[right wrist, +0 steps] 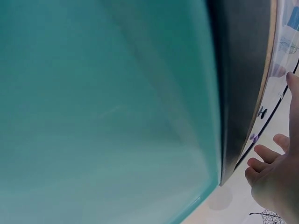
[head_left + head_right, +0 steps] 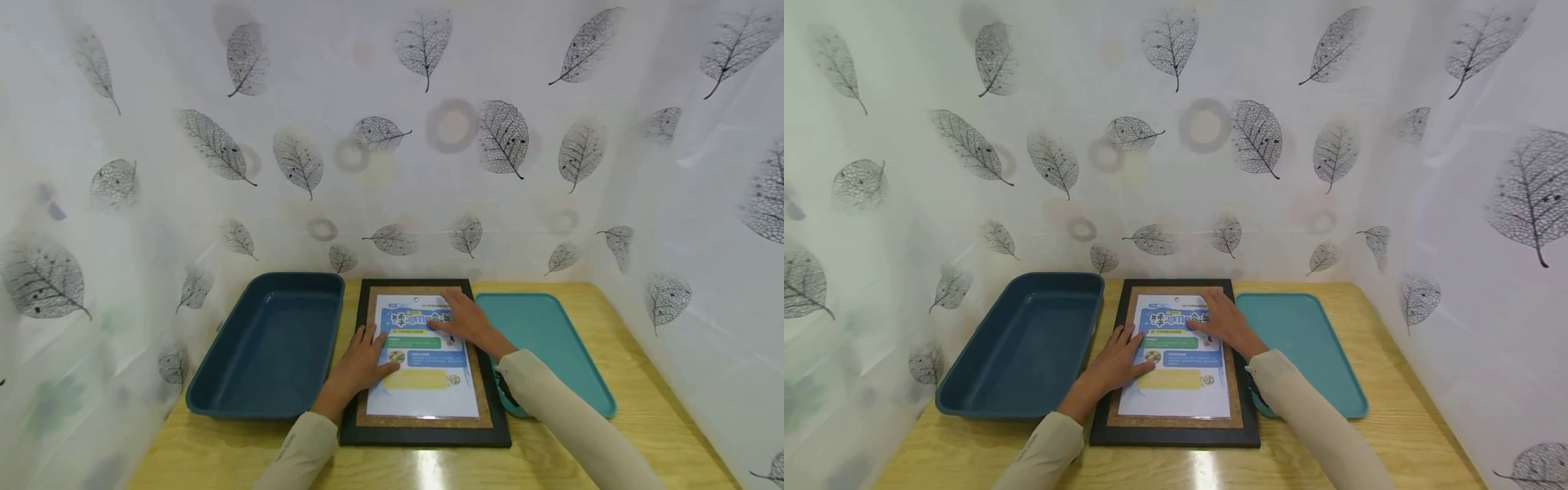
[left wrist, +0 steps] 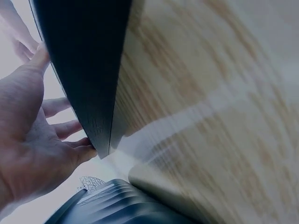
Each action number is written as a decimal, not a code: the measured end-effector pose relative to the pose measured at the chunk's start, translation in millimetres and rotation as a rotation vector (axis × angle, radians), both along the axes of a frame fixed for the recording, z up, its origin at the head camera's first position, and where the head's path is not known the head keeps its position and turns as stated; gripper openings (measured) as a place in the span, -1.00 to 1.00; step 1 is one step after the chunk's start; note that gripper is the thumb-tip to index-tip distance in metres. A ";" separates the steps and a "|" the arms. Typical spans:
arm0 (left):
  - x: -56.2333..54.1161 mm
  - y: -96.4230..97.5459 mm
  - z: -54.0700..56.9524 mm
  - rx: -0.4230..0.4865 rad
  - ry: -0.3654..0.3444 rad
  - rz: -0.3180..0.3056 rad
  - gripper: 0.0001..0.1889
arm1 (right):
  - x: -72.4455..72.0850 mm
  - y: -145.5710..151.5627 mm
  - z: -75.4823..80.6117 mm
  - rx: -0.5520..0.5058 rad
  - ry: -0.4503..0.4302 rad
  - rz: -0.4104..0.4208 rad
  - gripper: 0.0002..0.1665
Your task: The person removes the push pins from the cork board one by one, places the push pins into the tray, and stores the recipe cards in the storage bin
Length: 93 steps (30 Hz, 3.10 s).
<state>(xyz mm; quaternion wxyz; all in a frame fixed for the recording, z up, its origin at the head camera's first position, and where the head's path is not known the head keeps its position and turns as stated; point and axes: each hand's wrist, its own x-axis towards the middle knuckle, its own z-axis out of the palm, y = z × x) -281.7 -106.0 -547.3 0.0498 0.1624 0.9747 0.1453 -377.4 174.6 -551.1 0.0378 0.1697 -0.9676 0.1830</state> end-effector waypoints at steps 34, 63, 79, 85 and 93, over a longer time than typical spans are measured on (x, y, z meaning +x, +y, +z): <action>0.6 0.6 2.8 0.069 -0.035 0.048 -0.08 | -19.8 -23.1 1.9 -0.003 -0.027 0.051 -0.16; -0.4 1.3 0.3 0.064 -0.035 0.046 -0.07 | -34.6 -39.9 12.8 -0.024 -0.046 0.105 -0.45; -0.9 2.7 0.2 0.055 -0.044 0.060 -0.07 | -45.7 -48.9 12.4 -0.179 -0.132 0.036 -0.68; -0.1 2.4 -0.6 0.047 -0.047 0.059 -0.07 | -52.1 -51.6 8.0 -0.201 -0.191 -0.022 -0.74; 0.6 2.7 1.4 0.056 -0.037 0.050 -0.08 | -52.5 -49.7 6.4 -0.267 -0.185 -0.050 -0.78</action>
